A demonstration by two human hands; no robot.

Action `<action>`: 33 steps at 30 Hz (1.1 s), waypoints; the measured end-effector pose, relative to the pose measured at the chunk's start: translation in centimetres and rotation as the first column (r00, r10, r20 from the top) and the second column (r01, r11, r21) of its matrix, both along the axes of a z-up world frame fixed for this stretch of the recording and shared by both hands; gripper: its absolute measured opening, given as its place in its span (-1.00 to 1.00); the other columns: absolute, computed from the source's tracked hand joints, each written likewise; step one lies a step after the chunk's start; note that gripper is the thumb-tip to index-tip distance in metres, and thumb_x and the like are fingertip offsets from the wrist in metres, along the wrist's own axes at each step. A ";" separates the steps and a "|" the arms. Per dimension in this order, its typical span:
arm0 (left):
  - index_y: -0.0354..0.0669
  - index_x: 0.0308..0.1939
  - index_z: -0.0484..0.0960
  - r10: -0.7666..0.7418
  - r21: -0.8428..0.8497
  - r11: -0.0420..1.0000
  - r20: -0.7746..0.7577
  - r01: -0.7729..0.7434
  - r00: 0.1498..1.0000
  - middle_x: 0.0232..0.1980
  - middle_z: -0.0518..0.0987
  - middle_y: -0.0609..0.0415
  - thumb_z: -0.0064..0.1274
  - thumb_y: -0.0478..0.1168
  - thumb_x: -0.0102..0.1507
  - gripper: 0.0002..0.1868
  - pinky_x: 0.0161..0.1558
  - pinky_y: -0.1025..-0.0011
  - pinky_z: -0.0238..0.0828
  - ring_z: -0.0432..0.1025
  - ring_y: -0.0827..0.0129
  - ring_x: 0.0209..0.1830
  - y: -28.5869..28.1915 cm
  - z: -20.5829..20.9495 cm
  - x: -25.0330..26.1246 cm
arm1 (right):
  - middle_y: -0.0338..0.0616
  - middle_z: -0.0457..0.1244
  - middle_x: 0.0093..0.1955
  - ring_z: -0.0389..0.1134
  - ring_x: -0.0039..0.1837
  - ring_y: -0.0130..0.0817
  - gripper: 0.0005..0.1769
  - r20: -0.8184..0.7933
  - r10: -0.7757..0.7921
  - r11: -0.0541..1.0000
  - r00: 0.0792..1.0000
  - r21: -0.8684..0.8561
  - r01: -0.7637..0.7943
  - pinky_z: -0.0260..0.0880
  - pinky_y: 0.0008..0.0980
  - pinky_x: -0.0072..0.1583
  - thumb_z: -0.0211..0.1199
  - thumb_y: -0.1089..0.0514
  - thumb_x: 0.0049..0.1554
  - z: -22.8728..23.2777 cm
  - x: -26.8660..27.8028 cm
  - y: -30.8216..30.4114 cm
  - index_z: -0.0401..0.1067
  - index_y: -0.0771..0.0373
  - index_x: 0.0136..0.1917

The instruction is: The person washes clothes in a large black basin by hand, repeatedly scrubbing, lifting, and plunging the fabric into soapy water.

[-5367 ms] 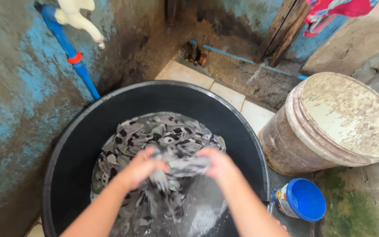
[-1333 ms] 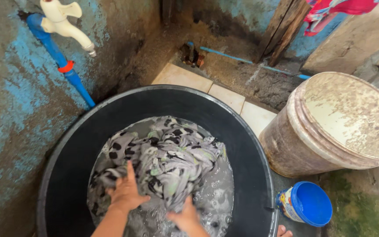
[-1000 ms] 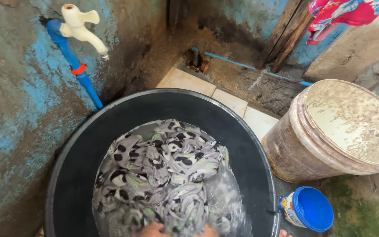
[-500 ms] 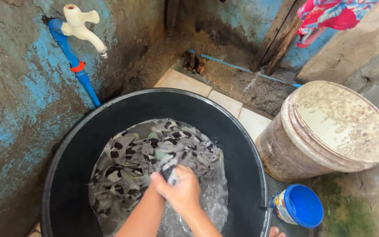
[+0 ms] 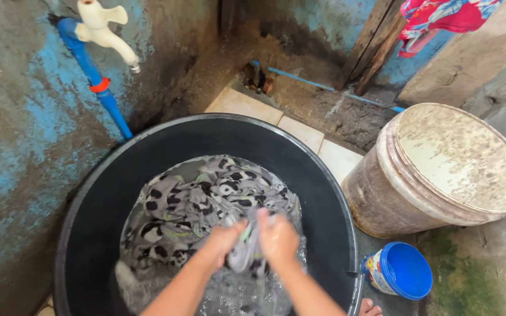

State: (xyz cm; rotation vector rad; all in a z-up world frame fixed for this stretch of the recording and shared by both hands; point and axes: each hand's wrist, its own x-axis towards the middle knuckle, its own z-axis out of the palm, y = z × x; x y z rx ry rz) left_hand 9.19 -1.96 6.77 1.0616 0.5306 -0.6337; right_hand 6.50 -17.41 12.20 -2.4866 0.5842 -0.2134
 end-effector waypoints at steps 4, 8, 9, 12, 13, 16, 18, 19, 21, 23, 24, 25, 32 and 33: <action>-0.09 0.01 0.59 -0.083 0.206 0.976 0.021 0.077 0.996 -0.15 0.66 0.06 0.34 -0.22 0.13 -0.61 -0.17 0.07 0.51 0.57 0.27 -0.21 5.4 8.2 3.6 | 0.14 0.38 -0.19 0.43 -0.08 -0.10 -0.34 0.244 -0.173 0.948 0.954 0.303 0.094 0.40 -0.12 0.04 0.20 -0.30 0.10 2.0 4.0 -6.6 0.37 0.35 0.10; 0.05 0.07 0.66 -0.014 0.354 0.934 0.180 -0.052 0.984 -0.23 0.62 -0.01 0.15 -0.51 0.07 -0.47 -0.39 0.25 0.55 0.51 0.29 -0.42 9.6 10.9 6.2 | 0.01 0.35 0.06 0.26 0.10 -0.35 -0.31 0.182 -0.349 0.761 0.919 0.628 0.165 0.27 -0.19 0.20 0.11 -0.27 0.29 8.9 7.8 -10.8 0.44 0.51 0.11; 0.03 0.08 0.68 0.013 0.352 0.932 0.208 -0.087 0.978 -0.27 0.60 -0.06 0.10 -0.54 0.08 -0.46 -0.45 0.30 0.53 0.47 0.26 -0.50 10.2 11.6 6.9 | -0.04 0.34 0.06 0.25 0.08 -0.36 -0.35 0.259 -0.358 0.702 0.897 0.708 0.076 0.28 -0.19 0.19 0.12 -0.26 0.27 11.1 8.7 -11.3 0.42 0.46 0.13; -0.01 0.10 0.70 0.149 0.220 0.943 0.391 -0.250 0.908 -0.32 0.55 -0.05 0.03 -0.54 0.08 -0.45 -0.62 0.43 0.18 0.31 0.41 -0.61 12.0 15.7 9.3 | -0.18 0.33 0.04 0.31 0.07 -0.40 -0.49 0.482 -0.280 0.665 0.830 0.721 -0.194 0.36 -0.26 0.19 0.12 -0.22 0.26 19.5 11.4 -13.4 0.37 0.30 0.09; -0.05 0.09 0.68 0.110 0.313 0.911 0.445 -0.269 0.889 -0.27 0.60 0.01 0.02 -0.58 0.02 -0.40 -0.61 0.39 0.20 0.32 0.40 -0.60 12.7 17.6 9.6 | -0.22 0.33 0.02 0.34 0.07 -0.41 -0.55 0.548 -0.233 0.670 0.803 0.689 -0.276 0.40 -0.29 0.20 0.12 -0.21 0.26 22.1 12.2 -13.7 0.35 0.24 0.07; -0.07 0.07 0.64 -0.094 0.489 0.788 0.697 -0.375 0.711 -0.17 0.63 0.14 0.09 -0.63 -0.12 -0.31 -0.53 0.43 0.37 0.41 0.49 -0.50 15.0 25.0 10.9 | -0.29 0.28 0.03 0.26 0.08 -0.48 -0.63 0.760 -0.004 0.693 0.650 0.471 -0.546 0.35 -0.37 0.21 0.17 -0.12 0.36 28.0 14.1 -14.6 0.38 0.25 0.10; -0.07 0.11 0.60 -0.169 0.560 0.708 0.726 -0.430 0.666 -0.19 0.61 0.07 0.13 -0.62 -0.08 -0.31 -0.47 0.41 0.37 0.40 0.44 -0.46 16.5 28.3 11.5 | -0.28 0.26 0.02 0.24 0.08 -0.46 -0.62 0.800 0.013 0.644 0.600 0.453 -0.617 0.34 -0.34 0.22 0.20 -0.11 0.38 30.7 16.2 -14.9 0.36 0.27 0.09; -0.10 0.12 0.57 -0.201 0.532 0.712 0.779 -0.458 0.594 -0.16 0.60 0.09 0.14 -0.60 -0.08 -0.32 -0.41 0.43 0.39 0.42 0.46 -0.39 16.7 29.1 12.2 | -0.26 0.23 0.01 0.19 0.07 -0.43 -0.59 0.810 0.002 0.639 0.587 0.450 -0.624 0.30 -0.31 0.20 0.24 -0.12 0.41 31.7 17.3 -14.7 0.34 0.29 0.08; -0.14 0.14 0.52 -0.259 0.473 0.721 0.862 -0.507 0.436 -0.10 0.58 0.11 0.18 -0.57 -0.08 -0.31 -0.29 0.48 0.43 0.46 0.49 -0.25 18.2 29.2 13.3 | -0.23 0.24 0.00 0.18 0.06 -0.41 -0.52 0.767 0.004 0.704 0.641 0.453 -0.547 0.30 -0.27 0.18 0.28 -0.18 0.37 31.8 18.0 -13.9 0.34 0.31 0.06; -0.15 0.15 0.51 -0.341 0.554 0.609 0.829 -0.568 0.443 -0.11 0.57 0.05 0.25 -0.55 -0.10 -0.29 -0.25 0.38 0.43 0.45 0.36 -0.25 18.9 26.8 14.4 | -0.20 0.32 0.01 0.28 0.06 -0.42 -0.43 0.653 0.002 0.834 0.757 0.417 -0.362 0.37 -0.26 0.16 0.30 -0.28 0.22 30.6 19.2 -11.7 0.37 0.31 0.03; -0.15 0.15 0.50 -0.379 0.591 0.545 0.806 -0.595 0.454 -0.12 0.57 0.01 0.28 -0.54 -0.11 -0.27 -0.23 0.33 0.43 0.44 0.30 -0.25 19.1 24.8 14.8 | -0.09 0.34 0.04 0.29 0.09 -0.34 -0.35 0.534 0.030 0.855 0.845 0.425 -0.299 0.35 -0.19 0.18 0.28 -0.33 0.18 29.1 19.3 -10.7 0.38 0.36 0.05; -0.15 0.17 0.47 -0.433 0.702 0.519 0.708 -0.488 0.558 -0.13 0.59 -0.04 0.24 -0.50 -0.07 -0.30 -0.23 0.24 0.47 0.50 0.19 -0.29 19.2 22.6 15.3 | 0.02 0.36 0.07 0.30 0.12 -0.26 -0.27 0.402 0.053 0.875 0.914 0.422 -0.236 0.33 -0.12 0.19 0.27 -0.37 0.14 27.1 19.2 -9.9 0.40 0.41 0.07; 0.15 0.45 0.25 -0.661 0.992 0.078 -0.022 0.099 0.750 0.20 0.64 -0.13 0.29 0.12 0.04 -0.07 0.25 0.05 0.50 0.54 -0.01 0.23 16.4 6.7 10.0 | 0.28 0.47 -0.06 0.53 0.00 0.06 -0.33 -0.183 0.235 0.972 0.955 0.032 -0.233 0.48 -0.14 0.12 0.34 -0.36 -0.05 2.4 14.8 -7.5 0.55 0.38 -0.24; 0.28 0.50 0.11 -0.659 0.987 0.068 -0.067 0.148 0.749 0.40 0.37 -0.01 0.31 0.22 0.02 0.05 0.31 -0.21 0.25 0.26 -0.04 0.41 15.1 5.6 9.1 | 0.28 0.34 0.12 0.38 0.16 0.13 -0.40 -0.126 0.191 0.981 0.974 -0.012 -0.194 0.36 -0.07 0.22 0.38 -0.30 -0.06 -1.2 13.8 -6.9 0.54 0.33 -0.17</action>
